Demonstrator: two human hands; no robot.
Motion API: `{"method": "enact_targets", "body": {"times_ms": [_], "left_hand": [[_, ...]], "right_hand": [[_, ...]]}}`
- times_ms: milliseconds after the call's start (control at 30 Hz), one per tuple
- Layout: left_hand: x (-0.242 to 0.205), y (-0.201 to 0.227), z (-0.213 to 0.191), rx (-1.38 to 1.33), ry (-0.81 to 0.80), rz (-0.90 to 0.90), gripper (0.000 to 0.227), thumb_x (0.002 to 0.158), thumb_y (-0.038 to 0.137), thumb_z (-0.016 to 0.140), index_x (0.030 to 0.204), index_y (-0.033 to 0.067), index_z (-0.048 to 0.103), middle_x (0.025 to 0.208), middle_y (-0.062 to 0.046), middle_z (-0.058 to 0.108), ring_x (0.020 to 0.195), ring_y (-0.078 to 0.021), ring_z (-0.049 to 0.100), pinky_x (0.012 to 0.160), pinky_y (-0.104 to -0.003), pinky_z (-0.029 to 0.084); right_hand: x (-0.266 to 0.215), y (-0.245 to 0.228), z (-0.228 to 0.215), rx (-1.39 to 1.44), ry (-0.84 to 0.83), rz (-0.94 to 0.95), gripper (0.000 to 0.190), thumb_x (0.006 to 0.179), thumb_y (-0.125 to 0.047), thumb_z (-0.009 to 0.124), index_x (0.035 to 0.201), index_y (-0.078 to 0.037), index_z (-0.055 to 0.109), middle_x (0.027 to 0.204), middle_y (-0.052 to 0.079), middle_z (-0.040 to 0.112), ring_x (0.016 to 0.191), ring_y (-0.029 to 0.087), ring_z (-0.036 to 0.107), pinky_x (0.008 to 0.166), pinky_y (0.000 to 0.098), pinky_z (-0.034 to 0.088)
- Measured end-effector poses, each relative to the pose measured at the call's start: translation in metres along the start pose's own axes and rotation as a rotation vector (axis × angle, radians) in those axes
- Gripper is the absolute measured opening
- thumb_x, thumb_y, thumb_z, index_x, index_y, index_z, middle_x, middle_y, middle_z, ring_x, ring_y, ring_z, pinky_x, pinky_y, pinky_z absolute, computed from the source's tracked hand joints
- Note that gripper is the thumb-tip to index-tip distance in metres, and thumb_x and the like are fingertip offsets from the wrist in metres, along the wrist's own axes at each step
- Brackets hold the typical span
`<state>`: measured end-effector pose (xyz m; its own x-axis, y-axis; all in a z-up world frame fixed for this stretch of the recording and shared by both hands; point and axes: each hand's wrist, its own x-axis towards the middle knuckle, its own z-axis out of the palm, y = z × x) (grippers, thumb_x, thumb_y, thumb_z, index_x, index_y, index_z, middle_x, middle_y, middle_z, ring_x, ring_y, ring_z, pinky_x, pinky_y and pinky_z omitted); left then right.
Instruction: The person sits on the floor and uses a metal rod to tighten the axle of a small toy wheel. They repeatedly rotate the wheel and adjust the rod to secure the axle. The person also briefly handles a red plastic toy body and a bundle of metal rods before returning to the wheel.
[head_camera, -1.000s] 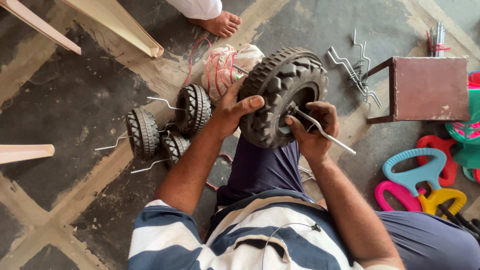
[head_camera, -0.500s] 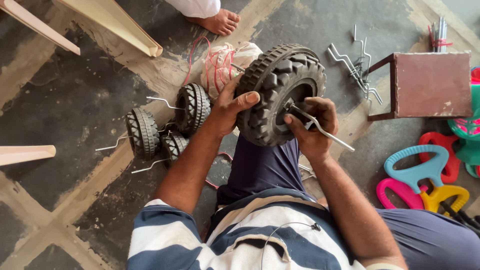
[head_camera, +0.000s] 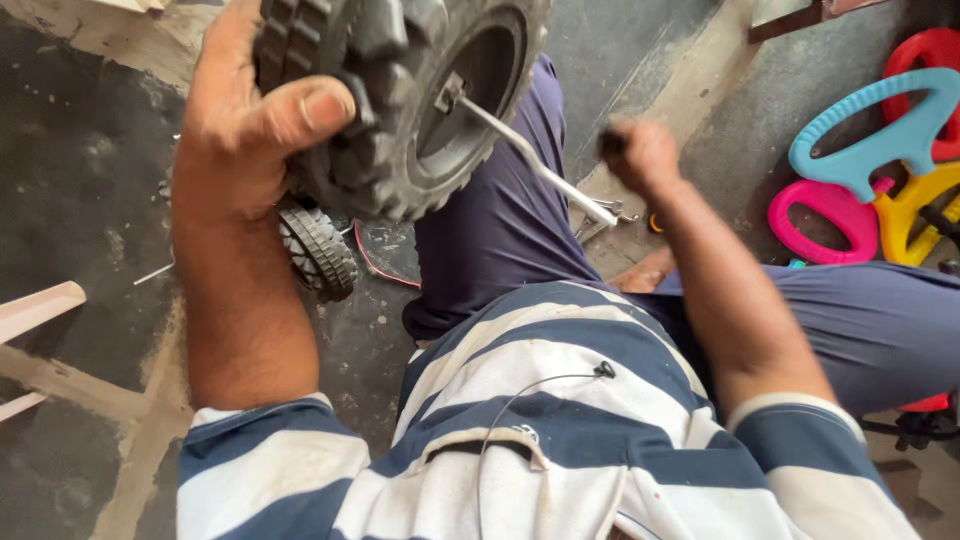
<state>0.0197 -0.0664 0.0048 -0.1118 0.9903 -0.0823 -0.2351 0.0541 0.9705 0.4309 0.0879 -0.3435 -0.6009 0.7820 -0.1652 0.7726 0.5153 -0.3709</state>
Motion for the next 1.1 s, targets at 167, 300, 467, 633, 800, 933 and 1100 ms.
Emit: {"method": "enact_targets", "body": {"times_ms": [167,300,467,633,800,933,1100], "left_hand": [[0.012,-0.013,-0.003,0.162,-0.035,0.036,0.091,0.088,0.037,0.086,0.157,-0.0034,0.042,0.138,-0.007,0.062,0.124,-0.0151,0.062,0.113,-0.029,0.051],[0.017,-0.014,-0.002,0.113,-0.018,0.000,0.093,0.082,0.038,0.082,0.157,-0.0038,0.047,0.133,-0.008,0.065,0.121,-0.0167,0.063,0.113,-0.032,0.052],[0.020,-0.010,0.004,0.170,0.017,-0.011,0.090,0.081,0.040,0.081,0.152,-0.0041,0.047,0.134,-0.010,0.065,0.122,-0.0171,0.062,0.108,-0.031,0.050],[0.030,-0.005,0.004,0.043,-0.119,-0.001,0.087,0.080,0.043,0.081,0.145,-0.0063,0.050,0.124,-0.012,0.068,0.110,-0.0180,0.066,0.099,-0.031,0.055],[0.031,-0.004,0.006,0.150,-0.060,0.014,0.084,0.080,0.044,0.082,0.139,-0.0075,0.053,0.118,-0.011,0.070,0.105,-0.0158,0.067,0.094,-0.029,0.055],[0.032,-0.004,0.007,0.100,-0.110,0.043,0.082,0.079,0.045,0.083,0.135,-0.0088,0.055,0.115,-0.011,0.070,0.102,-0.0154,0.068,0.090,-0.029,0.057],[0.028,-0.006,0.002,0.138,-0.114,0.084,0.081,0.079,0.047,0.082,0.132,-0.0088,0.058,0.114,-0.012,0.071,0.100,-0.0149,0.067,0.091,-0.029,0.056]], "right_hand": [[-0.031,0.026,0.097,-0.279,-0.549,-0.128,0.020,0.088,-0.027,0.060,0.089,-0.018,0.077,0.088,0.013,0.075,0.079,0.034,0.073,0.068,0.0476,0.058],[-0.024,0.017,0.100,-0.263,-0.562,-0.173,0.018,0.097,-0.022,0.053,0.097,-0.020,0.070,0.086,0.015,0.073,0.084,0.035,0.074,0.069,0.0488,0.058],[-0.020,0.006,0.073,0.037,-0.423,-0.035,0.019,0.083,-0.018,0.063,0.097,-0.014,0.075,0.094,0.018,0.073,0.091,0.037,0.071,0.076,0.0465,0.056],[0.030,-0.007,-0.036,1.098,0.085,0.145,0.042,0.076,0.006,0.042,0.105,0.002,0.071,0.093,0.010,0.072,0.080,0.021,0.064,0.075,0.0335,0.052],[0.014,-0.128,-0.248,0.433,0.343,-0.435,0.024,0.102,0.002,0.069,0.123,-0.010,0.071,0.105,0.005,0.069,0.097,0.021,0.062,0.087,0.0339,0.051],[0.008,-0.220,-0.318,-0.238,0.352,-0.765,0.036,0.085,-0.001,0.076,0.117,-0.017,0.076,0.104,0.002,0.071,0.103,0.027,0.061,0.099,0.0445,0.046],[0.011,-0.261,-0.330,-0.546,0.344,-0.814,0.041,0.079,-0.011,0.077,0.118,-0.023,0.077,0.109,-0.001,0.070,0.113,0.023,0.060,0.106,0.0427,0.044]]}}
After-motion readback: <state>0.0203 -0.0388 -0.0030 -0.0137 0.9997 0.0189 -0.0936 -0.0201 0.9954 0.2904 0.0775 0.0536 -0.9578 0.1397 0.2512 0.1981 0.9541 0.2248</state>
